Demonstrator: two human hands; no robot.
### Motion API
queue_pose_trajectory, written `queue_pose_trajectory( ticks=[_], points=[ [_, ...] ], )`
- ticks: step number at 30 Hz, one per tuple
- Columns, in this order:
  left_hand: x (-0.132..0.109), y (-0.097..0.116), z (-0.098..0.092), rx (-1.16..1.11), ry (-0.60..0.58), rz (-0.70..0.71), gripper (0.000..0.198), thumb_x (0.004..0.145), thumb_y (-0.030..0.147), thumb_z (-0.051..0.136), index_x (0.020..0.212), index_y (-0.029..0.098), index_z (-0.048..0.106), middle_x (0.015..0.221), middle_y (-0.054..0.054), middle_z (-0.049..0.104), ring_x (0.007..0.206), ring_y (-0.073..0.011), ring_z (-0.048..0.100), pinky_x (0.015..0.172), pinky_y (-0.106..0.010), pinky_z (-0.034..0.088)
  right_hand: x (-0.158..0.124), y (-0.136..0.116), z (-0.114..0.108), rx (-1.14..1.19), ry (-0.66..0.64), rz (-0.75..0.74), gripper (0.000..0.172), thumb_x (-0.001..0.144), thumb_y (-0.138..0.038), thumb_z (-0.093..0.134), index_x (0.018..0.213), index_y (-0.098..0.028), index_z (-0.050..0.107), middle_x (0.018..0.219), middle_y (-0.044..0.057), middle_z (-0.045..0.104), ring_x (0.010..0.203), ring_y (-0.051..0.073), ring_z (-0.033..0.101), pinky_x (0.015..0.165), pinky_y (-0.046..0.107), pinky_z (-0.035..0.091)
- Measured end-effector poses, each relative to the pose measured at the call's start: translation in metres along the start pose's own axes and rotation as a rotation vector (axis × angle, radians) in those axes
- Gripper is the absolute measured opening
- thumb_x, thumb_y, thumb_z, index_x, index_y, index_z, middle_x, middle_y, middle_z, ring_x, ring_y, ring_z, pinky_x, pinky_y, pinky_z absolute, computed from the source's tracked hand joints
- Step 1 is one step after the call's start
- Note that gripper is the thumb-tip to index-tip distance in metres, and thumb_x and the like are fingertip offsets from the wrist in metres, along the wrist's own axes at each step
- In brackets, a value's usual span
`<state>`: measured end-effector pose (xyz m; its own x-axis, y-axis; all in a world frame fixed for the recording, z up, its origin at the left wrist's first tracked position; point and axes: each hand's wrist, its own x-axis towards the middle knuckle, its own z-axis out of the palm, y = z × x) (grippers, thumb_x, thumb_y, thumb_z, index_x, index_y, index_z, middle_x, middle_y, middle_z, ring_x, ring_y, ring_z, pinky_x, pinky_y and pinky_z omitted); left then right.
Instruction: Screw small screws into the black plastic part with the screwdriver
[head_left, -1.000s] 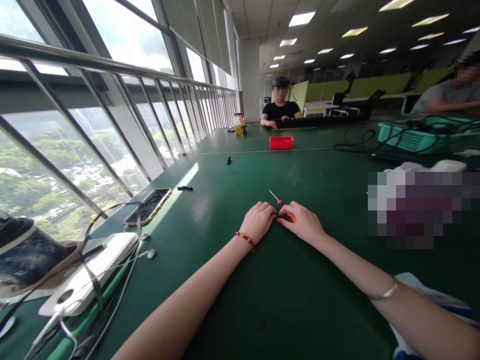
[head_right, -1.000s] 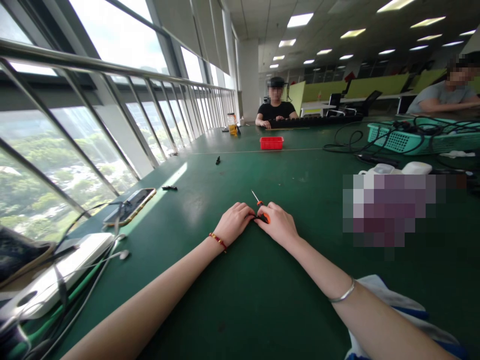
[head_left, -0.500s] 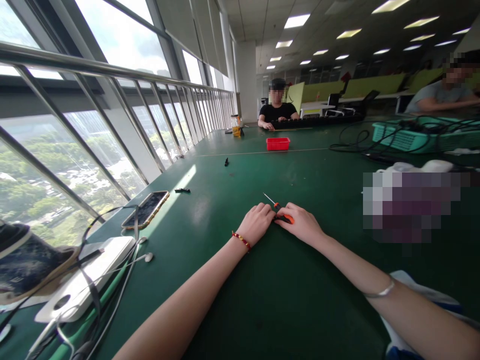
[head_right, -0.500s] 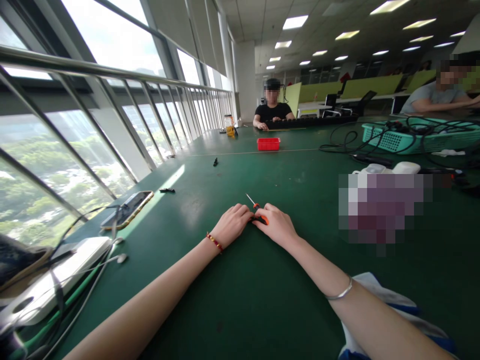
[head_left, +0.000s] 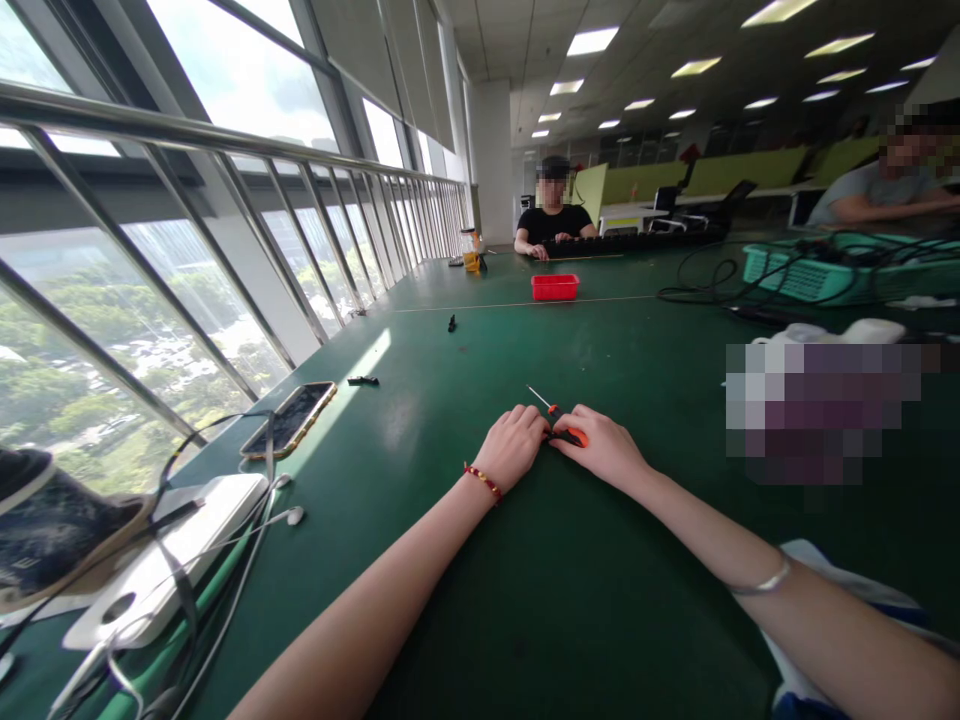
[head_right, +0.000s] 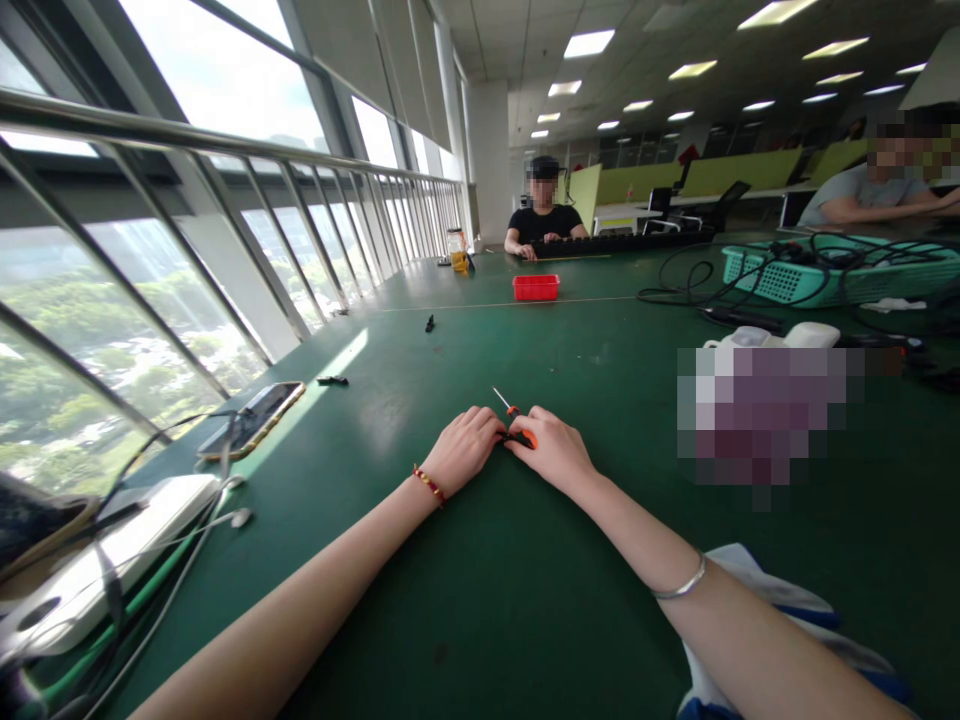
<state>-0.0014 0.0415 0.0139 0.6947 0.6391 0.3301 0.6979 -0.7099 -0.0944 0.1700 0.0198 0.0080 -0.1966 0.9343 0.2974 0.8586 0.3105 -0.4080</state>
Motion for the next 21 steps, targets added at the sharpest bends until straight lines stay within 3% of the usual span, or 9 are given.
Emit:
queue_pose_trajectory(
  ticks=[7,12,21],
  points=[
    [0.0008,0.0018,-0.0022,0.016,0.031,-0.017,0.023,0.095,0.023,0.036,0.097,0.016,0.058,0.096,-0.007,0.057,0.090,-0.0199,0.050,0.079,-0.033,0.044,0.0001,-0.0002,0.0002,0.002,0.016,0.033,0.013,0.081,-0.036,0.055,0.084,-0.026,0.062,0.085,0.000,0.055,0.074,0.014,0.055,0.057,0.024,0.035],
    [0.0001,0.0021,-0.0044,0.014,0.046,-0.015,0.025,0.095,0.024,0.037,0.100,0.015,0.060,0.097,-0.007,0.058,0.090,-0.0201,0.051,0.078,-0.033,0.044,0.0007,0.0014,0.0002,0.081,0.070,0.035,0.018,0.080,-0.037,0.056,0.094,-0.026,0.061,0.092,0.001,0.054,0.077,0.015,0.056,0.057,0.024,0.038],
    [-0.0012,0.0008,-0.0035,-0.059,0.092,-0.011,0.025,0.095,0.026,0.039,0.101,0.016,0.061,0.095,-0.007,0.060,0.089,-0.0189,0.052,0.079,-0.032,0.045,0.0003,0.0019,0.0003,0.139,0.103,-0.025,0.010,0.083,-0.030,0.054,0.085,-0.024,0.061,0.087,0.000,0.052,0.077,0.014,0.056,0.060,0.024,0.039]
  ],
)
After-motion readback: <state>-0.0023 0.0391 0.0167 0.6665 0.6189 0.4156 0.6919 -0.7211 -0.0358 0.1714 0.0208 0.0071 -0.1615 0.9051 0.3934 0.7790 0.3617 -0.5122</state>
